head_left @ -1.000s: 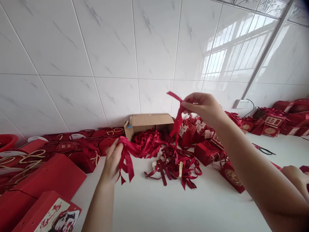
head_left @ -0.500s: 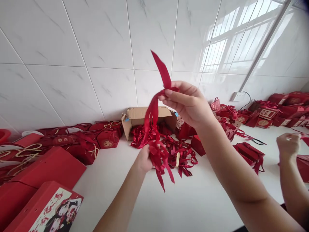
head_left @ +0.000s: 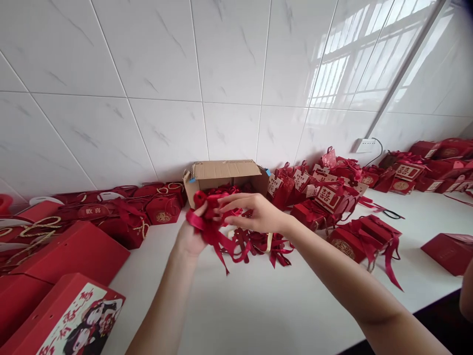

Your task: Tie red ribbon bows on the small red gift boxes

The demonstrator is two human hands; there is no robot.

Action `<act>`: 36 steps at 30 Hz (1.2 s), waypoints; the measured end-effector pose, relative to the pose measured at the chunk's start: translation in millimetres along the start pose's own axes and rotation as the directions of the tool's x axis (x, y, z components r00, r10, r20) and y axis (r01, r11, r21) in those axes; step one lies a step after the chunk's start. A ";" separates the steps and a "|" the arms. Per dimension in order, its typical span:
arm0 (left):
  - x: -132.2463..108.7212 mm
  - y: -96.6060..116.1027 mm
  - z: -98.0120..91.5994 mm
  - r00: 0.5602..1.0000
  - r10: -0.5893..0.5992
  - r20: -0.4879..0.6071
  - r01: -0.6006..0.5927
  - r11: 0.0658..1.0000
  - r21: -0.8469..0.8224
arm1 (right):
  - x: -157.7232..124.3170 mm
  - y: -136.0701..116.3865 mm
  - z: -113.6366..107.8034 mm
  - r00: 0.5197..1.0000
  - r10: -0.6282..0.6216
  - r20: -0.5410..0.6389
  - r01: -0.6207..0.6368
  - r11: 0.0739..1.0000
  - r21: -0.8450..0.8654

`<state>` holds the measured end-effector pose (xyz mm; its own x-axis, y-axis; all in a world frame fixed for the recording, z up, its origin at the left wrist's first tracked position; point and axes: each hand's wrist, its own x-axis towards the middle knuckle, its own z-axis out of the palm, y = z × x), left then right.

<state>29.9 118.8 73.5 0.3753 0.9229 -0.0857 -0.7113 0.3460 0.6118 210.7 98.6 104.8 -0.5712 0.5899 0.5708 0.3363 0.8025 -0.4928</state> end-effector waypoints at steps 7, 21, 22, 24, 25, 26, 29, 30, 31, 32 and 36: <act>-35.5 66.3 -18.0 0.948 0.314 0.061 -0.313 0.950 -0.025 | -64.2 71.4 -15.3 0.642 0.766 -0.025 -0.683 0.557 -0.472; -48.5 64.9 -10.5 0.919 0.384 0.085 -0.391 0.915 0.099 | -104.3 123.9 14.5 0.388 0.921 -0.034 -0.689 0.266 -0.675; -48.5 65.1 -10.6 0.921 0.380 0.090 -0.388 0.917 0.095 | -104.7 123.4 14.0 0.387 0.922 -0.029 -0.689 0.268 -0.673; -48.7 65.7 -10.7 0.922 0.375 0.099 -0.384 0.919 0.090 | -104.4 120.6 10.1 0.405 0.914 -0.033 -0.692 0.282 -0.664; -48.8 65.9 -10.8 0.922 0.373 0.103 -0.382 0.920 0.090 | -103.3 118.0 6.0 0.424 0.905 -0.040 -0.693 0.295 -0.658; -48.9 66.0 -10.9 0.922 0.373 0.106 -0.382 0.920 0.091 | -101.3 114.6 0.3 0.449 0.892 -0.052 -0.693 0.311 -0.650; -48.7 65.6 -11.3 0.918 0.382 0.110 -0.392 0.915 0.093 | -89.4 98.8 -26.7 0.549 0.828 -0.115 -0.686 0.368 -0.628; -48.5 65.3 -11.4 0.916 0.386 0.112 -0.396 0.913 0.094 | -83.9 91.8 -38.0 0.589 0.795 -0.145 -0.680 0.390 -0.621; -48.1 64.9 -11.4 0.914 0.389 0.113 -0.400 0.912 0.094 | -78.0 84.3 -49.8 0.628 0.758 -0.176 -0.671 0.413 -0.616; -47.7 64.5 -11.4 0.913 0.392 0.113 -0.402 0.911 0.094 | -72.1 76.6 -61.6 0.663 0.720 -0.204 -0.660 0.435 -0.612; -46.4 63.2 -11.3 0.911 0.394 0.119 -0.406 0.909 0.095 | -52.4 47.6 -102.2 0.740 0.608 -0.289 -0.630 0.474 -0.615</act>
<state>-39.2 99.8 107.2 0.1325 0.9574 0.2567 -0.7424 -0.0757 0.6657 333.2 115.0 118.6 -0.0015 0.9498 0.3129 0.9799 0.0638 -0.1890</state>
